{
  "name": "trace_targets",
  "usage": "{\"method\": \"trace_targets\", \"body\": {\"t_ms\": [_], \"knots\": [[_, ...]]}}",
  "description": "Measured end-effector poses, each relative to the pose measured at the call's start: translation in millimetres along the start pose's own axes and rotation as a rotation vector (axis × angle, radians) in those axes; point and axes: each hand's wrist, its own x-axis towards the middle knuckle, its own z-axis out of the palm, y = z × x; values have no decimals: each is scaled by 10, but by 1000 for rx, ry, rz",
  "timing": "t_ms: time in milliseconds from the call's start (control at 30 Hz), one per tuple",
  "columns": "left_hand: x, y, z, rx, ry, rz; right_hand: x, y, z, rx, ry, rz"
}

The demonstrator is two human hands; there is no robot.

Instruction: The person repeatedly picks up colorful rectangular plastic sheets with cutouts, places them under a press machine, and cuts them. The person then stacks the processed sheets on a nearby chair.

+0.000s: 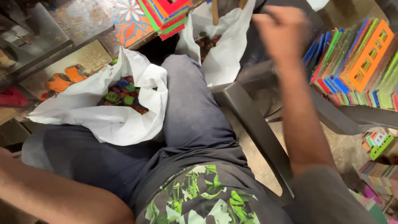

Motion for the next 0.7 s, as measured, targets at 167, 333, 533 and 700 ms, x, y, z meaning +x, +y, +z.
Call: {"method": "trace_targets", "body": {"t_ms": [167,333,533,700], "knots": [[-52,261,-66,27,-50,-5,791,-1163,1282,161,-223,-89],[-54,539,5,90,-430,12,1269,-1323,2105,36,-388,-91],[199,350,799,79,-716,249,1234,-1312,2053,180,-215,-218],[208,325,1283,-130,-428,231,1255,-1561,1195,545,-336,-265]]}}
